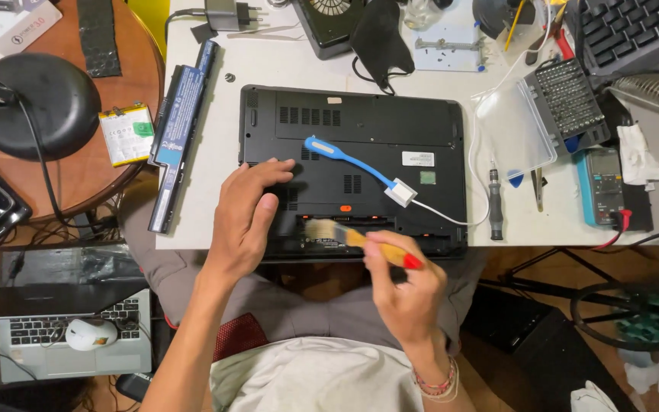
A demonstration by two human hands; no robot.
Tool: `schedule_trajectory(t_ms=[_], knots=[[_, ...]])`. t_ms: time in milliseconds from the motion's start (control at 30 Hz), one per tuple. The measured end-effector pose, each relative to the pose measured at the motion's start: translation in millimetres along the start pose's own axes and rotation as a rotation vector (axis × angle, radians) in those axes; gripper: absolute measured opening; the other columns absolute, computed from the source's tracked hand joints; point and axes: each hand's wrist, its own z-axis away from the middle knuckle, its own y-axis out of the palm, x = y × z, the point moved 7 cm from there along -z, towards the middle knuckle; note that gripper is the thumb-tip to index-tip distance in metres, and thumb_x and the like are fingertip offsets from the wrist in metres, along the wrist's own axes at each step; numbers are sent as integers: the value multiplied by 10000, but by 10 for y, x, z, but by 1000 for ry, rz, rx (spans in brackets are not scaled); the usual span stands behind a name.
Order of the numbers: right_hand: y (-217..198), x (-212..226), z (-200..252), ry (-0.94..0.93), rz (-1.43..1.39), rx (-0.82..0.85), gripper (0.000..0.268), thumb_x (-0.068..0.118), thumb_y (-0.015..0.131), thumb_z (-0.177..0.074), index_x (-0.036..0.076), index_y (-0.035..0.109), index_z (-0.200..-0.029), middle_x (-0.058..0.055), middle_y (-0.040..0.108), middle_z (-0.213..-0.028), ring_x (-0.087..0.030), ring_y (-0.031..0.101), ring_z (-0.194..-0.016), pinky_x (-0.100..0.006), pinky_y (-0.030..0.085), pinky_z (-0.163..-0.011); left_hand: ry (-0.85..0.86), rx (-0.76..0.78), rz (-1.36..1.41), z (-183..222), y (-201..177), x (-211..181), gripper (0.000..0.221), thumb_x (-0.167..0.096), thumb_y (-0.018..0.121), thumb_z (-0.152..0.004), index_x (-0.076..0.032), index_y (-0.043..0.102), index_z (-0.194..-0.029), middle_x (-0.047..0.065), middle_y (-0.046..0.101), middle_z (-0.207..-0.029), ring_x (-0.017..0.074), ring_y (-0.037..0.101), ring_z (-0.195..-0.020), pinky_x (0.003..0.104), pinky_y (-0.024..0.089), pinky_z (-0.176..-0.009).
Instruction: Reassembling a laptop by cleaning the battery compartment with a brush, installing the battery, and securing the case with screws.
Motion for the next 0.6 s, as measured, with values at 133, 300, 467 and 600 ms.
schedule_trajectory(t_ms=[133,300,467,600], knots=[[-110,81,112,-91,18,-79,97,6,580,-994,-34,639,-1059,-121,759,-836,-214,803,-751,-296,667,-743,36,11,-104,-30,40,-14,496,-387,272,-1112,-93,643,-1260,64,668,-1379,307,596,-1355,526,302,-1185],[-23,-6,174,-125,55,-19,86,38,627,-974,4,689,-1024,-106,779,-919,-179,792,-797,-252,638,-752,72,41,-265,-24,115,-99,474,-364,298,-1111,-61,628,-1266,79,659,-1381,325,581,-1348,528,330,-1160],[-439,7,326,-205,256,-242,59,-53,613,-965,-52,649,-1011,-170,713,-792,-215,712,-633,-268,567,-606,83,30,-445,-39,265,-177,429,-359,341,-1110,-80,630,-1262,80,674,-1336,333,587,-1310,537,333,-1160],[-199,-44,368,-224,71,-57,79,1,635,-955,-4,669,-1027,-124,761,-926,-255,762,-801,-305,632,-746,94,27,-355,-73,469,-361,512,-406,267,-1112,-58,627,-1218,86,684,-1179,301,600,-1165,520,318,-1115]])
